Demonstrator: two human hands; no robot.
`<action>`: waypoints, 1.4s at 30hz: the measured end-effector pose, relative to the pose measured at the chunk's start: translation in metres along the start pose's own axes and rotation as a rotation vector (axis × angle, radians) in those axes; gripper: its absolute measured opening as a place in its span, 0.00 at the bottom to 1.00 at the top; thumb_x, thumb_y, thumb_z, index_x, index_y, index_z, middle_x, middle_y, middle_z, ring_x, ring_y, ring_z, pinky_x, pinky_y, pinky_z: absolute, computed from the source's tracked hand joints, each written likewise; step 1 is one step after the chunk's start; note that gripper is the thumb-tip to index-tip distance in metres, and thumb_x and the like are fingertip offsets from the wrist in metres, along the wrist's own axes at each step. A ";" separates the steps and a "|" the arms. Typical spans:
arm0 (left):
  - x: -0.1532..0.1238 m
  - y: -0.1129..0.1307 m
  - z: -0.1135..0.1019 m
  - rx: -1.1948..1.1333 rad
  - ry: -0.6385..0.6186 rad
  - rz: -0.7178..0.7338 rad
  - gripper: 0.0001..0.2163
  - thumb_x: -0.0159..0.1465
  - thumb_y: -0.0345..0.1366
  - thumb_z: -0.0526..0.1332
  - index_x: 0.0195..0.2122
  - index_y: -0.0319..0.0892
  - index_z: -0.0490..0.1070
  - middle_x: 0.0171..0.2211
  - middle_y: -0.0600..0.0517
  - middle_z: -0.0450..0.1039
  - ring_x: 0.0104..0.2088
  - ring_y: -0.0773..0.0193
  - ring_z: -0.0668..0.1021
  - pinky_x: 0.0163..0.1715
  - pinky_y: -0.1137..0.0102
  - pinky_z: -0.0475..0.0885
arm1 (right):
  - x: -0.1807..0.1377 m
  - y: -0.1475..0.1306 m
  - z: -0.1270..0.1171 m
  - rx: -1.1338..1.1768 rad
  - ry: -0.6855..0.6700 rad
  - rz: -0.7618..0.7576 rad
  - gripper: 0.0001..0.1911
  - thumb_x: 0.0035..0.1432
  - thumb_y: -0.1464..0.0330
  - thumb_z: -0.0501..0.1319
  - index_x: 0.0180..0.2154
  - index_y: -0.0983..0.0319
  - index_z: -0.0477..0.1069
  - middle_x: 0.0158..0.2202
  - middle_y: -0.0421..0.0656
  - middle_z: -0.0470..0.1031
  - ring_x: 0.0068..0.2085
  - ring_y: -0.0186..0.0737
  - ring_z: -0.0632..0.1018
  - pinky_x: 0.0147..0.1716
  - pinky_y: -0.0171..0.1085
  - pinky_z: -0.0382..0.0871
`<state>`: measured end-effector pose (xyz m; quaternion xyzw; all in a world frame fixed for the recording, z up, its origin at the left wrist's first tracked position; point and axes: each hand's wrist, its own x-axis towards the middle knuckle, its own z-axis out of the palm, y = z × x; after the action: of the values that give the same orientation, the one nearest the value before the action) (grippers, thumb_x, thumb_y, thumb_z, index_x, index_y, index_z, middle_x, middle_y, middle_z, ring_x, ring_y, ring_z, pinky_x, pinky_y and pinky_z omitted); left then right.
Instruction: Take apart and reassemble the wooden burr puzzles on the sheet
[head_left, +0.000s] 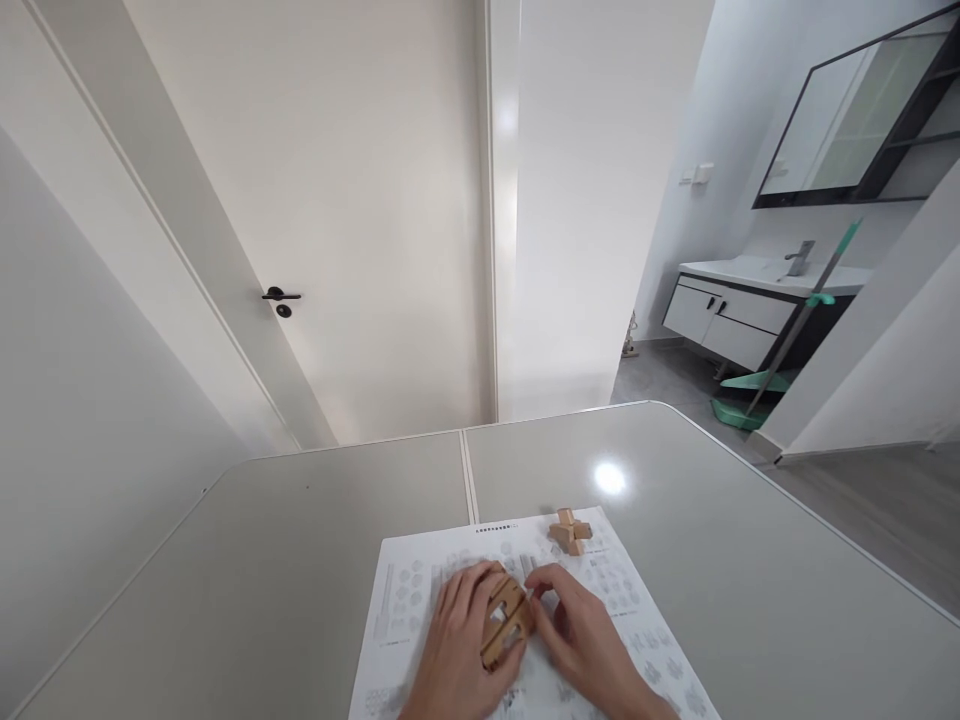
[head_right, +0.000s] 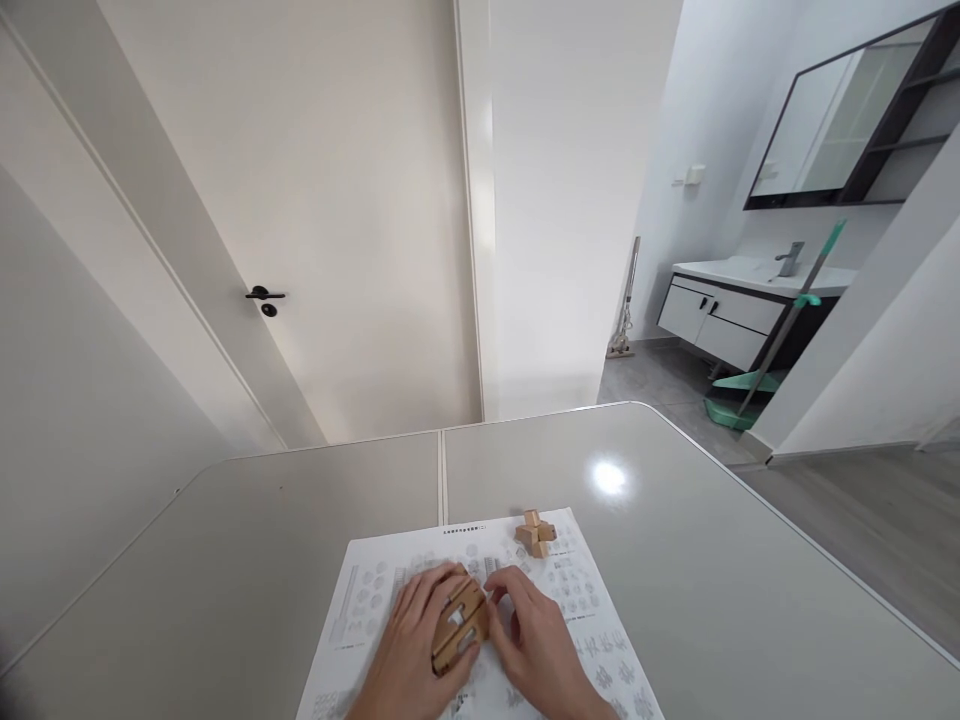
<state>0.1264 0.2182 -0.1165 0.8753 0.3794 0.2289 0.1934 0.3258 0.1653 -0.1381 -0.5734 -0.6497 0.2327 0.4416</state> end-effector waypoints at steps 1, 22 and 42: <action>0.001 -0.004 -0.001 0.042 0.015 -0.003 0.26 0.64 0.37 0.64 0.63 0.52 0.65 0.62 0.46 0.69 0.62 0.47 0.70 0.62 0.51 0.68 | 0.000 0.001 0.001 0.000 0.010 0.019 0.10 0.72 0.62 0.51 0.46 0.57 0.68 0.39 0.42 0.76 0.26 0.37 0.74 0.29 0.36 0.71; 0.003 -0.024 -0.012 0.161 0.255 -0.041 0.11 0.74 0.36 0.51 0.50 0.48 0.72 0.52 0.45 0.75 0.55 0.52 0.77 0.55 0.57 0.73 | 0.007 0.001 -0.005 0.418 0.105 0.339 0.20 0.68 0.49 0.55 0.38 0.58 0.70 0.32 0.42 0.76 0.28 0.41 0.76 0.24 0.36 0.68; -0.003 -0.003 0.004 0.103 -0.117 0.041 0.12 0.71 0.33 0.49 0.43 0.47 0.72 0.21 0.58 0.72 0.21 0.65 0.73 0.25 0.71 0.65 | 0.031 0.031 -0.020 1.870 0.066 0.601 0.14 0.58 0.67 0.74 0.42 0.62 0.72 0.24 0.30 0.64 0.18 0.21 0.63 0.10 0.16 0.53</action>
<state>0.1256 0.2172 -0.1221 0.9036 0.3607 0.1614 0.1653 0.3607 0.1978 -0.1439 -0.1404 -0.0182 0.7396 0.6579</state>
